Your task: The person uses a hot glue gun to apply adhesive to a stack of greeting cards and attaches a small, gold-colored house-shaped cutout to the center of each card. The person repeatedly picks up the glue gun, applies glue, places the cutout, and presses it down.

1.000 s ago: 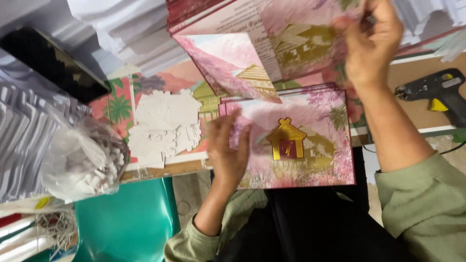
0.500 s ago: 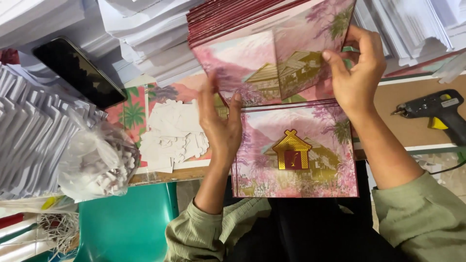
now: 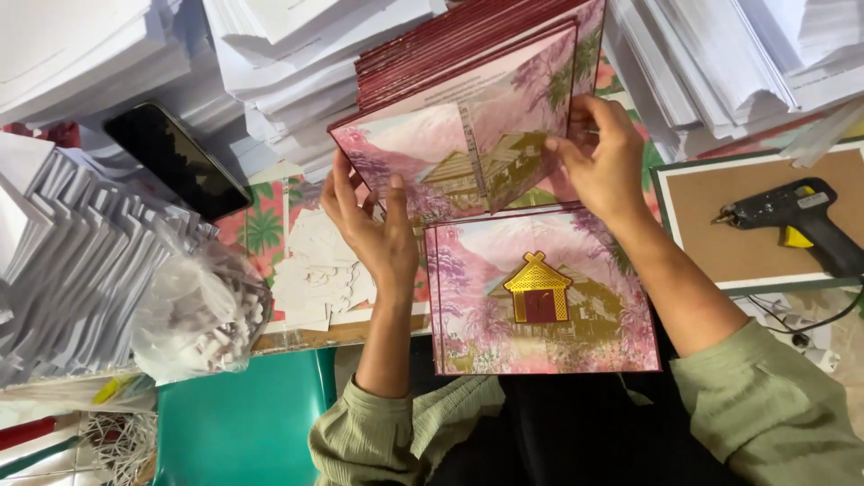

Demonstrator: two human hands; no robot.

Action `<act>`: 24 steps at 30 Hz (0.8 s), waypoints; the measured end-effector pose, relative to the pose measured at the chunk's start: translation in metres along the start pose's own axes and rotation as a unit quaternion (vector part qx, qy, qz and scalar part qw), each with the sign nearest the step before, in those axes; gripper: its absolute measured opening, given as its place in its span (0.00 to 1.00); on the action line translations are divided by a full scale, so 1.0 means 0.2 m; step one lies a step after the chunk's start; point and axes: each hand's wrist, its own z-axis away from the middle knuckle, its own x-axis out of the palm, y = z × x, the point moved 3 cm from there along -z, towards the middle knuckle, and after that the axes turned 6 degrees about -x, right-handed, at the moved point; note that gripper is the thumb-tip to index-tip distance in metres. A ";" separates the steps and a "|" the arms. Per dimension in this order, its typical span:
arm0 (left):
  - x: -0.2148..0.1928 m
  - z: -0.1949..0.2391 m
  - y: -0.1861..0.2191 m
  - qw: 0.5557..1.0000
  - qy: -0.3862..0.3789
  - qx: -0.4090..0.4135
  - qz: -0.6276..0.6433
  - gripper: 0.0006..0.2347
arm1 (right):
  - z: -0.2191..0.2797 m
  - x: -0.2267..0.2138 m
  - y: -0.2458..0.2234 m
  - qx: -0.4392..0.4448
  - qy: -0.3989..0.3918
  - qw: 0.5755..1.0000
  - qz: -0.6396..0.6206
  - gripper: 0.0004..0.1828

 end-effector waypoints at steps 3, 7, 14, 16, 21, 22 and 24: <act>-0.02 -0.01 0.09 0.997 0.022 0.075 0.005 0.27 | -0.03 -0.02 -0.06 0.044 0.038 0.995 -0.086 0.21; -0.09 0.02 0.27 0.989 0.015 0.140 0.044 0.18 | -0.09 -0.20 -0.21 0.013 0.038 0.975 -0.220 0.12; -0.25 0.22 0.30 0.986 -0.143 -0.092 0.002 0.26 | 0.13 -0.62 -0.37 0.057 -0.032 0.997 -0.051 0.17; -0.22 0.30 0.16 0.943 -0.242 -0.199 0.113 0.26 | 0.24 -0.69 -0.25 0.023 -0.086 0.989 0.116 0.08; -0.24 0.44 -0.08 0.951 -0.225 -0.211 -0.028 0.26 | 0.67 -0.91 0.21 0.193 -0.141 0.895 0.378 0.33; -0.22 0.43 -0.08 0.957 -0.236 -0.163 -0.038 0.25 | 0.73 -0.93 0.24 0.263 -0.152 0.871 0.387 0.35; -0.20 0.43 -0.12 0.960 -0.242 -0.119 -0.075 0.25 | 0.77 -0.95 0.29 0.238 -0.146 0.877 0.391 0.30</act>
